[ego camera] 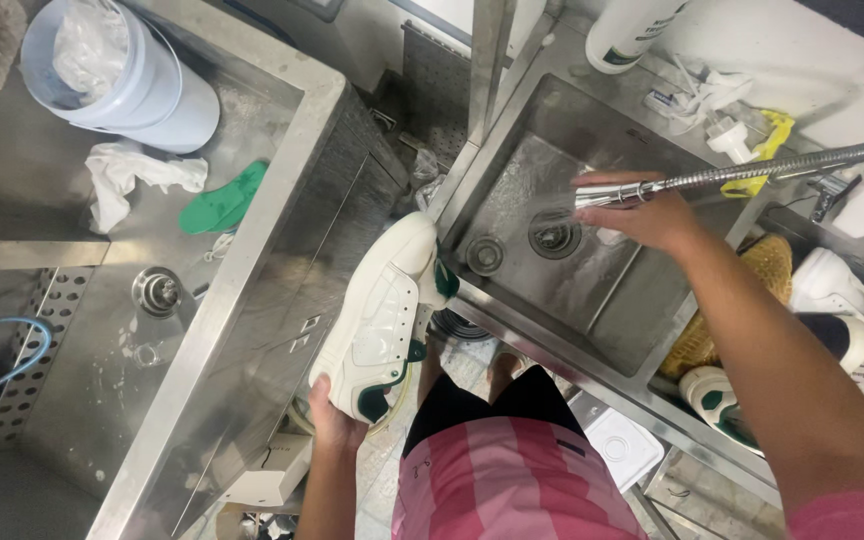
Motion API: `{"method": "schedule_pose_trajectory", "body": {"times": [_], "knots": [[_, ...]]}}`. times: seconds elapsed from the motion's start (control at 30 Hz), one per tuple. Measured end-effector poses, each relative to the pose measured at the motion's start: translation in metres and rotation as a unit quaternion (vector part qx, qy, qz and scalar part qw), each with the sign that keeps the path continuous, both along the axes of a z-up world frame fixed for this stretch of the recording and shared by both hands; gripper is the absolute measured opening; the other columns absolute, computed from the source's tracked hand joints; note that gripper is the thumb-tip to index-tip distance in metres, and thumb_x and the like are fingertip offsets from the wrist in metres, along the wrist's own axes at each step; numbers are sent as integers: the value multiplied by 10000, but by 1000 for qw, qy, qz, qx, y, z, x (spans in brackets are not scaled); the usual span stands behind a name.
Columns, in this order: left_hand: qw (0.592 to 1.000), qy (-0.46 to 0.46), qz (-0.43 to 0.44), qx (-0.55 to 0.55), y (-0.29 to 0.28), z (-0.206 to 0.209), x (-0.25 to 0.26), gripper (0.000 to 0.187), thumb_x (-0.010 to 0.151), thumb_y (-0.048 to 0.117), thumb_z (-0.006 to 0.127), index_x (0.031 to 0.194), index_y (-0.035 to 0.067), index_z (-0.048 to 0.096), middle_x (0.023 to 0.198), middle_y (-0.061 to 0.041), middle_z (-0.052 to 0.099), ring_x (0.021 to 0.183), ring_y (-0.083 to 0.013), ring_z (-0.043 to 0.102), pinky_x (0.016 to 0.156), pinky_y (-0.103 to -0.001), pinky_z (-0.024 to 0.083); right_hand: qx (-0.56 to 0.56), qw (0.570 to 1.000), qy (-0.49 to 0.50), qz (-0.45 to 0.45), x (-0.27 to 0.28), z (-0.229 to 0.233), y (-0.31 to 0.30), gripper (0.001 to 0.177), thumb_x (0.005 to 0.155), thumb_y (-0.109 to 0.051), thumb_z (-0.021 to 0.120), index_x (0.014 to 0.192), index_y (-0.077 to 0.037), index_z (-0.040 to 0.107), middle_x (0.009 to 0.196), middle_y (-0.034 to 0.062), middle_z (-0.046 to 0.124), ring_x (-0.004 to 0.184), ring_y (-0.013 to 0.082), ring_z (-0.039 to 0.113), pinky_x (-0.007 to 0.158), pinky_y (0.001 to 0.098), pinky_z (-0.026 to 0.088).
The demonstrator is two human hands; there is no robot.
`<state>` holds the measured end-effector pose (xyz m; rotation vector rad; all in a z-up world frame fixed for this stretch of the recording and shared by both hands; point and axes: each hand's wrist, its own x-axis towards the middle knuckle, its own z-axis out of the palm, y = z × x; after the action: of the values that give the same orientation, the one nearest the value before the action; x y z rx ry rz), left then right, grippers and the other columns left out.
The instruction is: The person cleans a white sneaker with green accents using a white cloth, a handheld spray bottle, and a hose nozzle. They wipe the upper and sole, spray the sole with liquid, rinse it under running water, and wipe it dry.
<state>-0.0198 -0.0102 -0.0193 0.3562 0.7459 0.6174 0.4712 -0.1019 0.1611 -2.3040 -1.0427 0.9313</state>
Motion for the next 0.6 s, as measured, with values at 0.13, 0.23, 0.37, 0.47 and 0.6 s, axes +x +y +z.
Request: {"method": "schedule_pose_trajectory", "body": {"times": [0.13,0.23,0.37,0.47,0.6], "knots": [[1000,-23,-12,-4,-3,3,9,866,869,614,614,1425,-44,514,1196,-210,684,963,-336,698,780,-451,586,3,998,70,-6,-4,2,-9,560,762,-329,851,1288,-187,723,1172,22,779,1018,118,732,891,295,574],[999,-24,-27,-8,-3,4,15,876,854,618,621,1421,-41,512,1205,-205,683,993,-328,700,801,-443,589,10,996,87,19,-4,0,-14,557,754,-326,851,1278,-183,726,1213,8,765,1038,110,730,897,291,580],[999,-29,-42,-1,-1,15,25,866,849,600,635,1427,-31,499,1231,-198,670,1020,-323,694,806,-435,590,7,994,104,18,-8,-2,-22,568,736,-312,855,1273,-185,723,1200,15,775,1020,114,729,874,290,586],[998,-47,-47,15,2,29,36,849,877,571,643,1448,-36,479,1258,-206,656,1040,-328,685,800,-437,589,-58,995,86,9,-8,-8,-30,568,742,-309,857,1285,-206,727,1132,39,804,937,155,730,816,313,587],[999,-11,-37,4,6,44,52,779,858,529,640,1421,27,446,1244,-175,640,1040,-323,680,768,-459,596,-72,993,95,13,-11,-21,-52,563,717,-309,874,1251,-201,734,1120,12,805,961,122,752,844,278,583]]}}
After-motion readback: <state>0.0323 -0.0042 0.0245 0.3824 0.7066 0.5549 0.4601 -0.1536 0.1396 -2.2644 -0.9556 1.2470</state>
